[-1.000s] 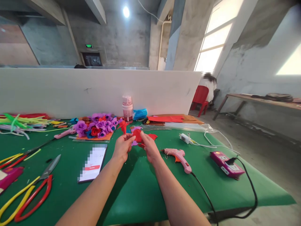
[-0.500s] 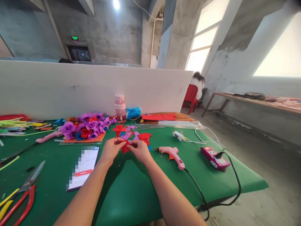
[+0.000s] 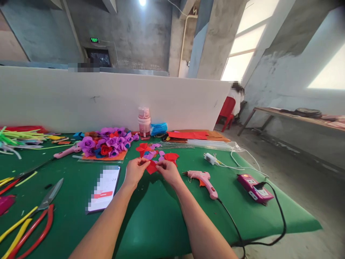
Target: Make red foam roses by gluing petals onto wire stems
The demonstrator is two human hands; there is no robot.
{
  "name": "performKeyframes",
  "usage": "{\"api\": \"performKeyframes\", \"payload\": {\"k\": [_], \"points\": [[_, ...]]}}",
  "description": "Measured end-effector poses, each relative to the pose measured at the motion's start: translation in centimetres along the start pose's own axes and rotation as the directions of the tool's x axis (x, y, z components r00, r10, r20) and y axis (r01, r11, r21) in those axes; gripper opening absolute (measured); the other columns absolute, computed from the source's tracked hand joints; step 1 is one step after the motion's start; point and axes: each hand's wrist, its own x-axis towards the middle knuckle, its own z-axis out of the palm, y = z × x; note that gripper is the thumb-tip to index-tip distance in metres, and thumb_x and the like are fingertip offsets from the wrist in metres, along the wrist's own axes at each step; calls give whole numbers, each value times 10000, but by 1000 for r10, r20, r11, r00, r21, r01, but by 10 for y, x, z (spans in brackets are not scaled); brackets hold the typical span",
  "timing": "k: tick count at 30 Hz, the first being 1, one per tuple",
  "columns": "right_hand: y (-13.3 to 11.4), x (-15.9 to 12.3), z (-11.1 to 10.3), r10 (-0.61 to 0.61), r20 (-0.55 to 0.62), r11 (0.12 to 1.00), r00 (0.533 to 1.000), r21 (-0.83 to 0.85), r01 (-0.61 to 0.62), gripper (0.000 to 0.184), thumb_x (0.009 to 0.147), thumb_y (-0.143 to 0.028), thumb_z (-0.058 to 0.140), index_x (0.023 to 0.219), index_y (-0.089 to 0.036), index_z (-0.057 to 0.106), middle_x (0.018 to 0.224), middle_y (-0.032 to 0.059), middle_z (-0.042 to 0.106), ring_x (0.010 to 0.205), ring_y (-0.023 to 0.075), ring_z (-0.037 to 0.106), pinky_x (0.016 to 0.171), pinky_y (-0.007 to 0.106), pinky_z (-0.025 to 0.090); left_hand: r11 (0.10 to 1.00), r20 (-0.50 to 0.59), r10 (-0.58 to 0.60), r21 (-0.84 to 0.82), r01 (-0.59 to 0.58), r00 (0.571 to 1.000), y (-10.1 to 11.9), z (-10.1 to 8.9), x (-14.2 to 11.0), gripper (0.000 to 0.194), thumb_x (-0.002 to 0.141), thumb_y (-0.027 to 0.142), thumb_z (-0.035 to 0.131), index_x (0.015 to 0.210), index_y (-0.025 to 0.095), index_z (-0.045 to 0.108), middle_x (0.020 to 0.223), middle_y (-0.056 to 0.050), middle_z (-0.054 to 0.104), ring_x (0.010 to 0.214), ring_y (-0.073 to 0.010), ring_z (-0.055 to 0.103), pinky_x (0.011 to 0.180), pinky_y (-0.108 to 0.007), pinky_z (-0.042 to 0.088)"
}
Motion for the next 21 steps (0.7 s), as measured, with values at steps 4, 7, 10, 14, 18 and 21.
{"api": "performKeyframes", "payload": {"k": [4,7,10,14,18,21], "points": [[-6,4,-20,-80,-295,996,952,-61,64,288,777,-419,538,822,-166,668,645,18,663,597,152,583,581,250,427,994,-54,-45,98,51,998,-10,3,11,164,675,303,651,726,157,705,746,-54,740,695,-197,665,671,-270,463],[-12,6,-44,-130,-559,990,819,-112,81,355,833,-419,450,906,-148,667,755,64,706,688,179,626,645,265,461,984,-112,-58,161,76,992,-14,4,19,139,694,241,649,790,157,706,913,-94,754,816,-217,690,731,-277,479],[-16,13,-63,-113,-519,929,847,-358,-95,371,894,-311,348,1015,-154,661,850,80,732,787,183,657,707,266,470,963,-153,32,269,11,988,-11,2,18,157,731,252,630,838,165,706,950,-93,749,818,-216,689,761,-284,474],[-18,35,-65,-5,-332,739,943,-636,-220,278,827,-152,463,957,-223,699,946,53,735,861,183,655,700,252,443,950,-188,132,304,-70,973,-2,-3,7,215,787,343,568,800,174,701,835,-71,747,735,-209,677,717,-275,467],[-14,56,-54,86,-233,635,969,-736,-234,77,706,-194,681,775,-209,711,867,61,729,824,203,649,636,245,417,960,-159,150,258,-106,976,-4,-1,-1,238,785,367,541,786,179,688,809,-70,743,717,-203,675,691,-260,467],[-7,63,-52,118,-214,578,970,-779,-242,97,690,-228,726,781,-205,702,871,54,722,818,191,644,599,231,394,971,-97,127,214,-104,987,-8,3,-3,230,773,356,532,761,177,677,770,-69,735,647,-189,666,656,-251,465]]}}
